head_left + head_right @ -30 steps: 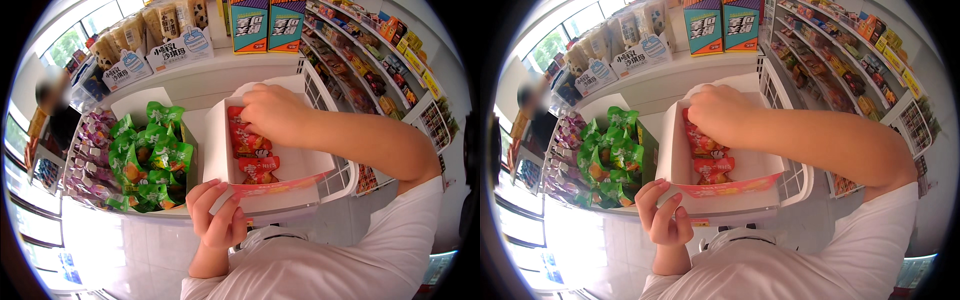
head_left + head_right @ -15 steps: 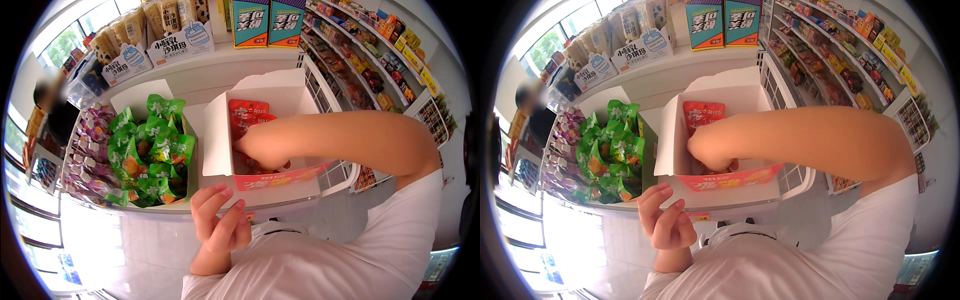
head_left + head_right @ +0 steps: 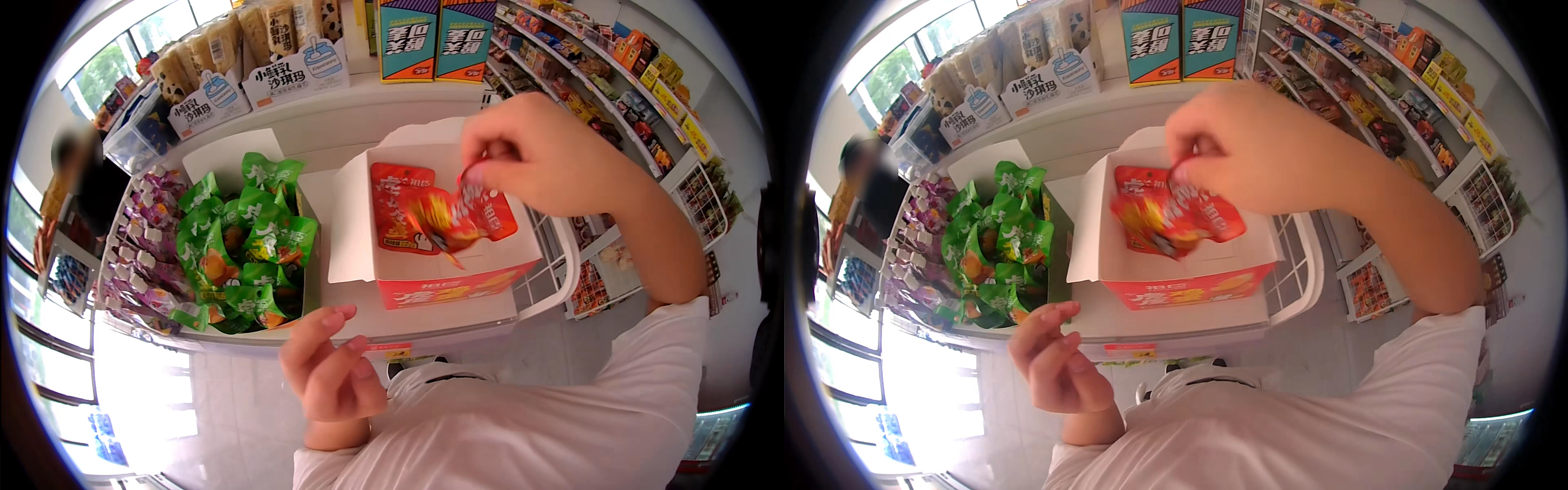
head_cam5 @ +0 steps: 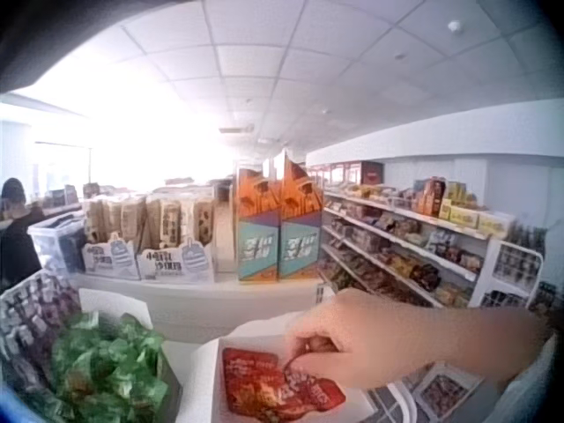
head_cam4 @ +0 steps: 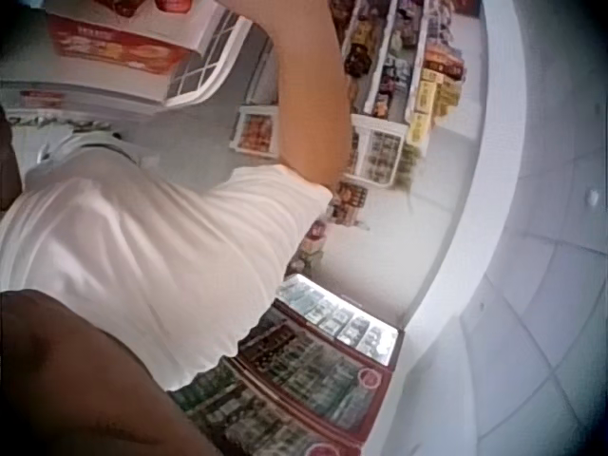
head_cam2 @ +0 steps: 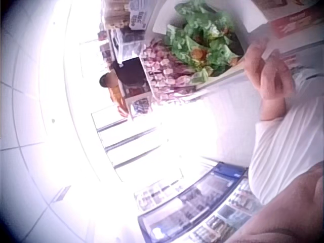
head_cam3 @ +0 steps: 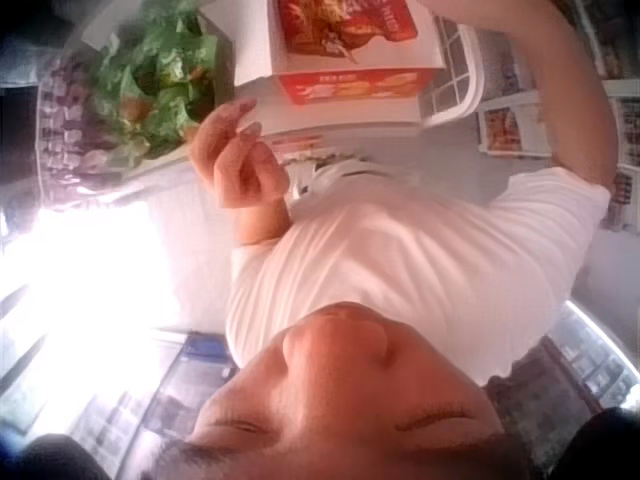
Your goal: The person organizes snack packets by placing individual green pouches into a white cardboard display box on a shelf, then does the same with red snack packets.
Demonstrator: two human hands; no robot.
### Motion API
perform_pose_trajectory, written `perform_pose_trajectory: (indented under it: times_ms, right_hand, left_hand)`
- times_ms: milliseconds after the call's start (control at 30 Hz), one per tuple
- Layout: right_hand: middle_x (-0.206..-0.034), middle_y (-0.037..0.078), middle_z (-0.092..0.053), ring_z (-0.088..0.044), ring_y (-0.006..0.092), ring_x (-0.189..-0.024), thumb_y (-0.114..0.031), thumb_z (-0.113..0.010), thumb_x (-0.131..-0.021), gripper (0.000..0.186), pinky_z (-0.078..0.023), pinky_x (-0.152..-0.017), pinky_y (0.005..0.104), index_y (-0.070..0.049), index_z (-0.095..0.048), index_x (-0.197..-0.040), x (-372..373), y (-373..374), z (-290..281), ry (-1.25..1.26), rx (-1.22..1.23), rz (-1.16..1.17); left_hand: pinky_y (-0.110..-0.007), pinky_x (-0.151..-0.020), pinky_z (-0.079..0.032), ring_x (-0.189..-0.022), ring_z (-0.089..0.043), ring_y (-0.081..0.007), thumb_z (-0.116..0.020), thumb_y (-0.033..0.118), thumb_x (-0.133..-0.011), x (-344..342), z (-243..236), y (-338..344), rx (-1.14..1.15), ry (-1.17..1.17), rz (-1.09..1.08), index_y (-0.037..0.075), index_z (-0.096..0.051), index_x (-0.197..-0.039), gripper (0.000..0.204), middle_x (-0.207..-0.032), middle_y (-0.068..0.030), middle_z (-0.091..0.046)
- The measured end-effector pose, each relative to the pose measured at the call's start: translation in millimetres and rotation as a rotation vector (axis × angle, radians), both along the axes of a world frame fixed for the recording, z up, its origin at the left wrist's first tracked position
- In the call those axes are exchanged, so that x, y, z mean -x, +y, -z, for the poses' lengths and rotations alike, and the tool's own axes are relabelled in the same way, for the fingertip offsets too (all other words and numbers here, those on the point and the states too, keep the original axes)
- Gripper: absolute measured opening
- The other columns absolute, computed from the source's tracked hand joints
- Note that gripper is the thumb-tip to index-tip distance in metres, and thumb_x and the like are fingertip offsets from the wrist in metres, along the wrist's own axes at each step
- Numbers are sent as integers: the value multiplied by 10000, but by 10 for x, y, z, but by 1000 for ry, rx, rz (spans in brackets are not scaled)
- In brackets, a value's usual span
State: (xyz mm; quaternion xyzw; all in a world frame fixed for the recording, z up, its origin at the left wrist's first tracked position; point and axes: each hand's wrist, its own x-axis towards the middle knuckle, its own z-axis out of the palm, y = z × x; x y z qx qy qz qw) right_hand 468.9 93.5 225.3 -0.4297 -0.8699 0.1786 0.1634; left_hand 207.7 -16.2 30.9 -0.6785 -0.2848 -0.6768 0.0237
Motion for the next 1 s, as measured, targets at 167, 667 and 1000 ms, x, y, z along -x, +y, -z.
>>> perform_pose_trajectory:
  times_ms: [167,667,1000]
  right_hand:
    - [-663,-62,-515,-417,31,-589,-89,-723,-985,139,-330,-548,267,-12,-644,-899,-193,-300,52,504,82,127]
    - [-826,79,-622,-549,158,-710,-161,-733,-1028,192,-425,-637,291,5,-708,-935,-199,-973,998,1023,-327,9]
    - [-674,83,-563,-514,219,-549,-169,-715,-1046,229,-392,-518,345,-2,-698,-890,-300,-1078,926,883,-364,123]
  left_hand:
    - [-383,-744,-653,-1078,-707,-328,-779,306,-987,-220,-541,164,176,-371,375,-60,-553,-1386,587,-1357,-250,-582]
    - [-250,-473,-491,-556,-665,-130,-500,48,-1095,-940,-797,20,568,-223,448,-146,-636,-1090,237,-820,-111,-728]
    - [-354,-371,-560,-523,-700,-292,-571,414,-1112,-854,-495,-188,866,-485,934,-123,-533,-1333,582,-952,-277,-738]
